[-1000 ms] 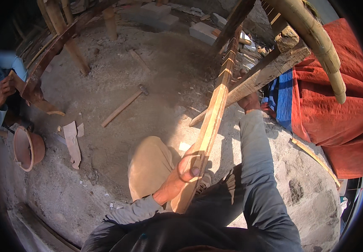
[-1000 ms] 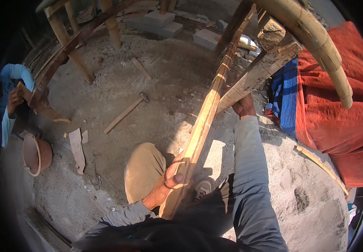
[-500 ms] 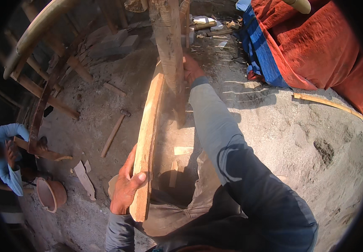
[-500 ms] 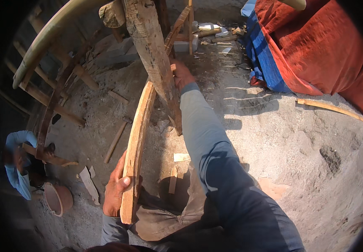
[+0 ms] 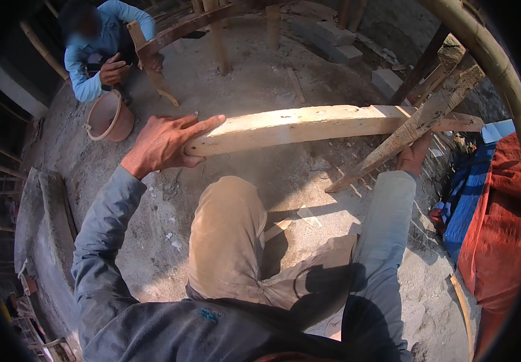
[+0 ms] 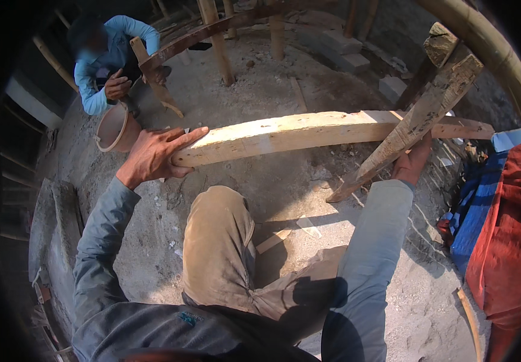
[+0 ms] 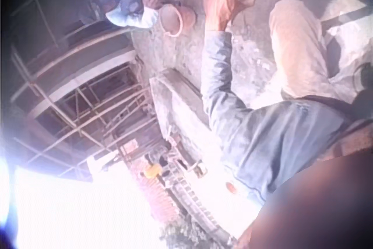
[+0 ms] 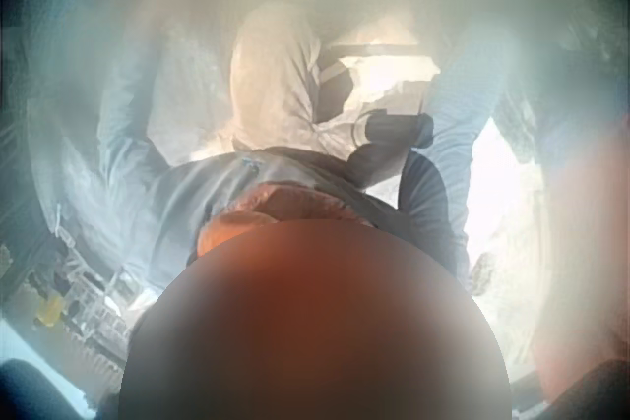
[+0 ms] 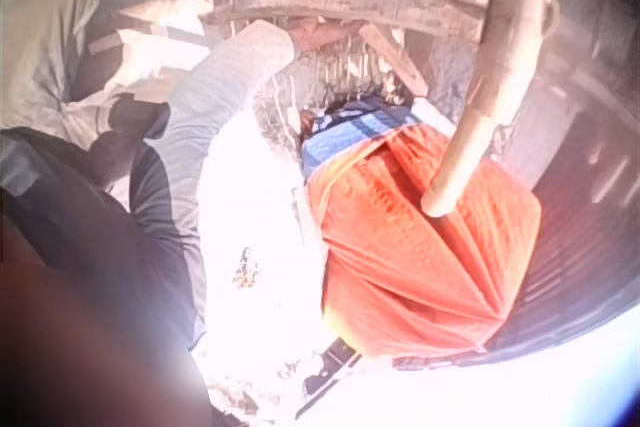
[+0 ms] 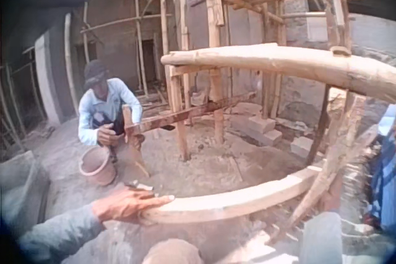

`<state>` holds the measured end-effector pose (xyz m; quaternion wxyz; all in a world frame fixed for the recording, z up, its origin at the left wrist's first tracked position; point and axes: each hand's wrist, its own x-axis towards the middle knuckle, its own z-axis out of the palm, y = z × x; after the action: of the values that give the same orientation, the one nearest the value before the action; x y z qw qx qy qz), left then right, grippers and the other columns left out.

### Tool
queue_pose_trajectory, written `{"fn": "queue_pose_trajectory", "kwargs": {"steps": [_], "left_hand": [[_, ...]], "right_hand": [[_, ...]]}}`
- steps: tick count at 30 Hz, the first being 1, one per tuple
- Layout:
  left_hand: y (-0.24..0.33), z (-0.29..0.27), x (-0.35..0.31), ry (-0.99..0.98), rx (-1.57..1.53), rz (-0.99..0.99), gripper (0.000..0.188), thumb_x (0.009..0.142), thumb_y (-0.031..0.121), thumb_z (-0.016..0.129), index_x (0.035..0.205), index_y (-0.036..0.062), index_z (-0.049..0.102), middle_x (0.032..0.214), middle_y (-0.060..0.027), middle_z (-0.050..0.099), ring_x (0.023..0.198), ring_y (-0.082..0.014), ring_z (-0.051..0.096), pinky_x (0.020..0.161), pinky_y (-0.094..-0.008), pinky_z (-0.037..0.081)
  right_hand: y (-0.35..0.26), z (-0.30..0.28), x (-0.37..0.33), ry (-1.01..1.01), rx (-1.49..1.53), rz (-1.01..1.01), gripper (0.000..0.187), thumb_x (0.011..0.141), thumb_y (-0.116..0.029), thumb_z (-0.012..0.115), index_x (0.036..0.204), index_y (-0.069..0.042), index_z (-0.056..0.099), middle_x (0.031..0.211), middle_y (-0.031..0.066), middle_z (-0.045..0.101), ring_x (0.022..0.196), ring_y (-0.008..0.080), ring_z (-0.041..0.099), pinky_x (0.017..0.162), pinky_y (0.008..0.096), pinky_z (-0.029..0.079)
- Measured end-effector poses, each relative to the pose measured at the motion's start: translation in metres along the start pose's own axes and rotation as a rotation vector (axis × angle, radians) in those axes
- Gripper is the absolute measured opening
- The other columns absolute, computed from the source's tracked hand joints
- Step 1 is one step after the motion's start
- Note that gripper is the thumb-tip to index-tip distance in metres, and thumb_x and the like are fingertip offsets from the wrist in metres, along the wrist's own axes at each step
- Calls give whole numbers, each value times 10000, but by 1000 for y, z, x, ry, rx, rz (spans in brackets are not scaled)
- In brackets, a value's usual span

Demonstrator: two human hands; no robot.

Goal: The person kneels on the ground and assembles a wooden structure by fitting planks into a frame. They use a hammer to secure the pieces and adjust the alignment of the wood.

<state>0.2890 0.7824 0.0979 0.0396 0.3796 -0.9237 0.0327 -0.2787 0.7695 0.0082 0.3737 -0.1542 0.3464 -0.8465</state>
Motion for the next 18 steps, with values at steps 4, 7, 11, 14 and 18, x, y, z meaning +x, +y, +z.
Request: {"fn": "queue_pose_trajectory", "kwargs": {"steps": [4,7,11,14,18], "left_hand": [[-38,4,47,-58,86,-27,1056,724,383,893,1636,401,361,1145,-20,704,956,-259,734,823,-441,599],[-83,30,87,176,225,-12,987,771,396,879,1625,398,384,1303,-19,677,1184,-270,671,993,-530,533],[-122,46,134,594,185,-364,935,832,439,850,1631,296,385,1506,-120,511,1393,-350,502,1098,-594,440],[-88,71,188,886,-468,-805,1035,863,559,801,1667,156,287,1626,-264,297,1479,-445,381,1148,-634,383],[18,90,250,432,-1865,-565,1264,874,822,625,1693,97,-8,1681,-363,79,1566,-515,194,1243,-692,200]], "right_hand": [[-19,-12,1,-13,132,48,582,1089,-407,558,1513,-18,468,1506,183,532,1384,352,515,1152,471,444],[-19,-11,-5,-21,190,-5,599,1082,-377,587,1537,-15,438,1557,192,487,1428,370,470,1184,498,402],[-20,-16,4,-171,209,24,553,1081,-307,599,1523,-5,463,1539,210,511,1384,392,527,1158,547,453],[-14,-6,4,-236,114,50,503,1085,-261,590,1490,21,494,1497,224,547,1344,406,565,1153,579,484],[-18,5,-11,-208,53,38,490,1077,-230,608,1467,48,504,1459,229,574,1336,412,572,1167,597,486]]}}
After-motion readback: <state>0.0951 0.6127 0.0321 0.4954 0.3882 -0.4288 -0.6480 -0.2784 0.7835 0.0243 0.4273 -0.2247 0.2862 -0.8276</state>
